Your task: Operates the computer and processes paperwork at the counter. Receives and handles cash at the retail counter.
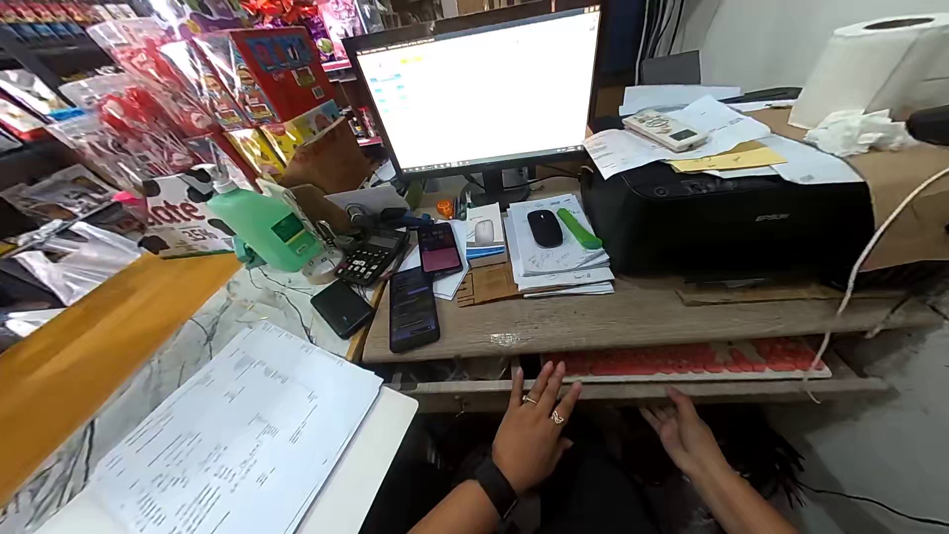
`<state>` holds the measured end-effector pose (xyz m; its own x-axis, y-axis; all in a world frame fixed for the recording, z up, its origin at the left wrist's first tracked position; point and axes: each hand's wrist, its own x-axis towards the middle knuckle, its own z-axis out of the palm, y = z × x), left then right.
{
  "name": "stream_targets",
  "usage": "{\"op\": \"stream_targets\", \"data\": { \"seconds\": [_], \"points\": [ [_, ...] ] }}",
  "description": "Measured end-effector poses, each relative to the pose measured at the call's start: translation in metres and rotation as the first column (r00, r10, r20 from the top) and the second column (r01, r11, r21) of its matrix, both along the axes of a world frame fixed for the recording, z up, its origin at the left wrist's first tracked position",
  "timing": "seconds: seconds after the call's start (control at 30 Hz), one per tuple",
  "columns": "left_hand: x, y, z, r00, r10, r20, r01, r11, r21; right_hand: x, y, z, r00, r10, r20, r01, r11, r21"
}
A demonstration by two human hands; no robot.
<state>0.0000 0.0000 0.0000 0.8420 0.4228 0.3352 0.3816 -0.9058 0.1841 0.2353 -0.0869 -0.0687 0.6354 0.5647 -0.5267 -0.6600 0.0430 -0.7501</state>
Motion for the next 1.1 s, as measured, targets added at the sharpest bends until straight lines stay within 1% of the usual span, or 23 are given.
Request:
{"op": "stream_targets", "data": {
  "seconds": [0.07, 0.1, 0.13, 0.17, 0.2, 0.23, 0.27, 0.3, 0.33, 0.37, 0.4, 0.43, 0.47, 0.53, 0.6, 0.63, 0.73, 0.83, 0.97, 1.1],
  "points": [
    [-0.003, -0.002, 0.002, 0.999, 0.003, 0.032, -0.004, 1.000, 0.028, 0.007, -0.014, 0.000, 0.991, 0.123, 0.046, -0.116, 0.983, -0.139],
    [-0.007, 0.002, 0.005, 0.999, 0.005, 0.044, -0.007, 0.998, 0.060, 0.012, -0.019, 0.004, 0.964, 0.256, 0.071, -0.230, 0.939, -0.257],
    [-0.013, 0.006, 0.008, 0.998, 0.009, 0.057, -0.014, 0.996, 0.091, 0.020, -0.024, 0.012, 0.890, 0.449, 0.079, -0.389, 0.838, -0.382],
    [-0.020, 0.012, 0.013, 0.997, 0.017, 0.071, -0.026, 0.992, 0.123, 0.028, -0.028, 0.024, 0.743, 0.664, 0.088, -0.544, 0.676, -0.497],
    [-0.026, 0.019, 0.019, 0.996, 0.030, 0.084, -0.042, 0.988, 0.151, 0.035, -0.028, 0.043, 0.520, 0.847, 0.107, -0.657, 0.477, -0.584],
    [-0.032, 0.027, 0.026, 0.994, 0.046, 0.100, -0.062, 0.985, 0.161, 0.040, -0.024, 0.068, 0.274, 0.948, 0.165, -0.695, 0.313, -0.647],
    [-0.038, 0.035, 0.035, 0.991, 0.065, 0.120, -0.083, 0.986, 0.148, 0.039, -0.016, 0.097, 0.084, 0.953, 0.292, -0.685, 0.269, -0.678],
    [-0.044, 0.043, 0.045, 0.986, 0.087, 0.142, -0.103, 0.988, 0.114, 0.033, -0.006, 0.125, -0.021, 0.881, 0.473, -0.667, 0.340, -0.663],
    [-0.051, 0.051, 0.054, 0.978, 0.116, 0.175, -0.132, 0.988, 0.077, 0.024, 0.010, 0.149, -0.051, 0.755, 0.654, -0.650, 0.473, -0.596],
    [-0.057, 0.059, 0.062, 0.964, 0.155, 0.214, -0.170, 0.984, 0.054, 0.013, 0.032, 0.170, -0.039, 0.625, 0.780, -0.619, 0.597, -0.510],
    [-0.063, 0.067, 0.069, 0.949, 0.188, 0.254, -0.205, 0.978, 0.042, 0.003, 0.059, 0.186, -0.022, 0.511, 0.859, -0.566, 0.702, -0.433],
    [-0.069, 0.073, 0.073, 0.936, 0.208, 0.283, -0.229, 0.973, 0.040, -0.005, 0.090, 0.195, -0.011, 0.429, 0.903, -0.502, 0.779, -0.376],
    [-0.077, 0.078, 0.076, 0.932, 0.219, 0.288, -0.242, 0.969, 0.044, -0.010, 0.124, 0.199, -0.017, 0.373, 0.928, -0.442, 0.830, -0.341],
    [-0.097, 0.085, 0.079, 0.942, 0.224, 0.250, -0.248, 0.966, 0.067, -0.013, 0.194, 0.194, -0.047, 0.300, 0.953, -0.352, 0.888, -0.297],
    [-0.123, 0.090, 0.079, 0.950, 0.243, 0.197, -0.264, 0.961, 0.088, -0.014, 0.251, 0.183, -0.048, 0.349, 0.936, -0.306, 0.887, -0.346],
    [-0.136, 0.093, 0.077, 0.949, 0.258, 0.179, -0.278, 0.955, 0.099, -0.015, 0.269, 0.177, -0.048, 0.393, 0.918, -0.281, 0.877, -0.390],
    [-0.173, 0.097, 0.063, 0.935, 0.313, 0.169, -0.333, 0.937, 0.108, -0.017, 0.294, 0.162, -0.080, 0.518, 0.852, -0.200, 0.829, -0.523],
    [-0.193, 0.099, 0.043, 0.908, 0.367, 0.202, -0.384, 0.922, 0.054, -0.021, 0.285, 0.154, -0.089, 0.572, 0.816, -0.131, 0.805, -0.579],
    [-0.195, 0.101, 0.047, 0.881, 0.354, 0.315, -0.376, 0.927, 0.010, -0.025, 0.253, 0.163, -0.075, 0.581, 0.811, -0.191, 0.790, -0.583],
    [-0.199, 0.099, 0.045, 0.853, 0.418, 0.313, -0.407, 0.908, -0.104, -0.016, 0.247, 0.158, -0.151, 0.588, 0.795, -0.213, 0.766, -0.607]
  ]
}}
